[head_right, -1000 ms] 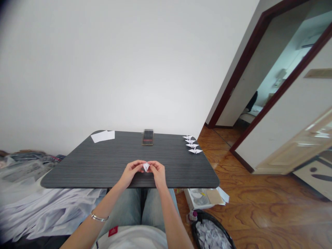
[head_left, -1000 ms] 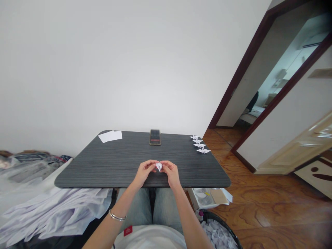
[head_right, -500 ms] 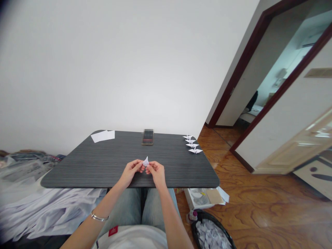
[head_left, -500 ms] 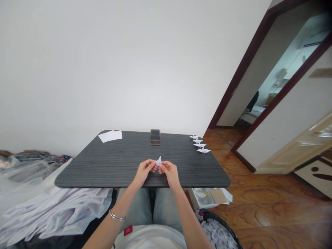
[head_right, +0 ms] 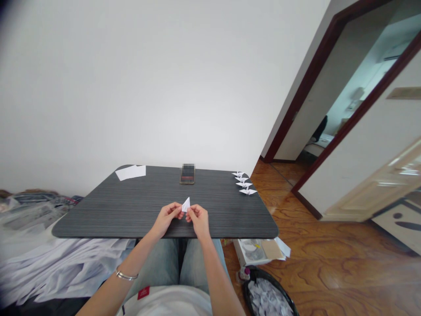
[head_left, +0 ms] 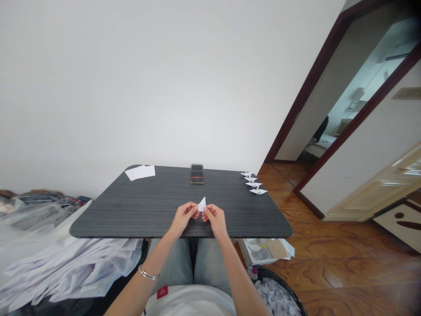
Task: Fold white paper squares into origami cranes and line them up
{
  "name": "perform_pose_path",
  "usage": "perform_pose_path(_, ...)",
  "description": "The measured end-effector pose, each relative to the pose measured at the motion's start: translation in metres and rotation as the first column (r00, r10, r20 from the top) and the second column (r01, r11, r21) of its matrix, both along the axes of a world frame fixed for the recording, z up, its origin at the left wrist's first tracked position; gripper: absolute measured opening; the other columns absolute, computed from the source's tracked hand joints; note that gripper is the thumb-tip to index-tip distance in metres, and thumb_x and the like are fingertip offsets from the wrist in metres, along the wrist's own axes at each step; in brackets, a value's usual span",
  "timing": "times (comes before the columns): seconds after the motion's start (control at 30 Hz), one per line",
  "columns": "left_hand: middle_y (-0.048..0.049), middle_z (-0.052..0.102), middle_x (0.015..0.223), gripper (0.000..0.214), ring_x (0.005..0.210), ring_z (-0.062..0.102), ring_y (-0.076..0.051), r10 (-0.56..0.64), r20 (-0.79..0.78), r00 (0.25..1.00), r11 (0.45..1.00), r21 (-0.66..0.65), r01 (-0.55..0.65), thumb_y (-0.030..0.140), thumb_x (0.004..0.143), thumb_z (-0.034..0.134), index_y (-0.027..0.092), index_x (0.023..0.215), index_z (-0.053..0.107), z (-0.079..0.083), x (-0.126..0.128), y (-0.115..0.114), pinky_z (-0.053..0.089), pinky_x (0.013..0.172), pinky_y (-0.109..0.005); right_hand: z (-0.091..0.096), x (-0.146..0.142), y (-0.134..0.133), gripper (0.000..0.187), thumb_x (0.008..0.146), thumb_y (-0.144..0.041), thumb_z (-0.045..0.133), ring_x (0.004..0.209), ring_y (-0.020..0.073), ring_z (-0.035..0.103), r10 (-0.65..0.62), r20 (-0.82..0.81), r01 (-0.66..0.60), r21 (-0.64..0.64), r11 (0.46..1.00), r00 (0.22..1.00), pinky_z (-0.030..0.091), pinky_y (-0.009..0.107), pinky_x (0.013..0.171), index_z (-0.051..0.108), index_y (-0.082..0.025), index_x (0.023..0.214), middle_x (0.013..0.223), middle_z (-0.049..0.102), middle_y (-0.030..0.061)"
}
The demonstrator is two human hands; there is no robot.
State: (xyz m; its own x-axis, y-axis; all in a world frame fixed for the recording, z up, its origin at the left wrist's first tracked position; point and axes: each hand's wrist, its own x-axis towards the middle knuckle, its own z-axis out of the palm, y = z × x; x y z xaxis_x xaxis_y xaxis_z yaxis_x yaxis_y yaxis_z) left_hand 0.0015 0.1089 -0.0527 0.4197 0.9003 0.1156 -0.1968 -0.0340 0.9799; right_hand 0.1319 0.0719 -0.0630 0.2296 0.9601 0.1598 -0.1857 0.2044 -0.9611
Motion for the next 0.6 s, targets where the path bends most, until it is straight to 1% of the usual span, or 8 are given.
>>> perform_pose_path(0.2,-0.0016,0.061,0.063,0.023,0.057,0.055,-0.011,0.013,-0.016,1.0,1.0,0.006,-0.013,0.033,0.069,0.063,0.012,0.075,0.061,-0.0001,0.0004,-0.0007,0.044,0.059,-0.023,-0.0007,0.0003,0.0017,0.016,0.07,-0.031,0.061,0.049,0.0109,0.054,-0.008,0.005,0.008,0.004,1.0,1.0,0.045,0.021,0.044,0.059,-0.016,0.071,0.057,0.059,-0.001)
perform_pose_path(0.37,-0.0016,0.062,0.06,0.021,0.055,0.055,-0.012,0.026,-0.035,0.999,1.0,0.013,-0.025,0.032,0.067,0.064,0.012,0.071,0.06,0.0016,0.0021,-0.0021,0.044,0.057,-0.023,-0.0013,-0.0011,0.0019,0.018,0.068,-0.029,0.064,0.055,0.0123,0.058,-0.058,-0.014,0.059,0.027,0.998,0.998,0.046,0.02,0.044,0.052,-0.019,0.077,0.066,0.061,-0.001)
perform_pose_path(0.43,-0.0013,0.061,0.059,0.021,0.055,0.055,-0.011,0.031,-0.042,0.999,0.999,0.02,-0.031,0.032,0.066,0.064,0.012,0.07,0.06,0.0026,0.0024,-0.0025,0.044,0.056,-0.023,-0.0011,-0.0016,0.0007,0.016,0.069,-0.029,0.063,0.059,0.0133,0.06,-0.077,0.035,0.075,0.047,0.996,0.996,0.047,0.02,0.044,0.051,-0.019,0.075,0.067,0.06,-0.0007)
perform_pose_path(0.53,-0.0006,0.06,0.058,0.019,0.054,0.055,-0.011,0.045,-0.055,0.997,0.999,0.033,-0.043,0.03,0.067,0.063,0.012,0.07,0.06,0.0032,0.0022,-0.0025,0.044,0.056,-0.022,-0.0009,-0.0025,-0.0017,0.012,0.072,-0.029,0.059,0.064,0.0148,0.06,-0.094,0.154,0.085,0.066,0.994,0.984,0.048,0.021,0.048,0.056,-0.018,0.075,0.07,0.062,0.0013)
perform_pose_path(0.6,-0.0002,0.06,0.056,0.018,0.053,0.054,-0.011,0.056,-0.065,0.996,0.998,0.041,-0.053,0.029,0.066,0.063,0.012,0.069,0.059,0.0027,0.0018,-0.0021,0.043,0.055,-0.022,-0.0014,-0.0032,-0.0026,0.012,0.073,-0.03,0.058,0.066,0.0158,0.06,-0.117,0.209,0.104,0.071,0.992,0.971,0.049,0.022,0.049,0.059,-0.018,0.076,0.071,0.063,0.0024)
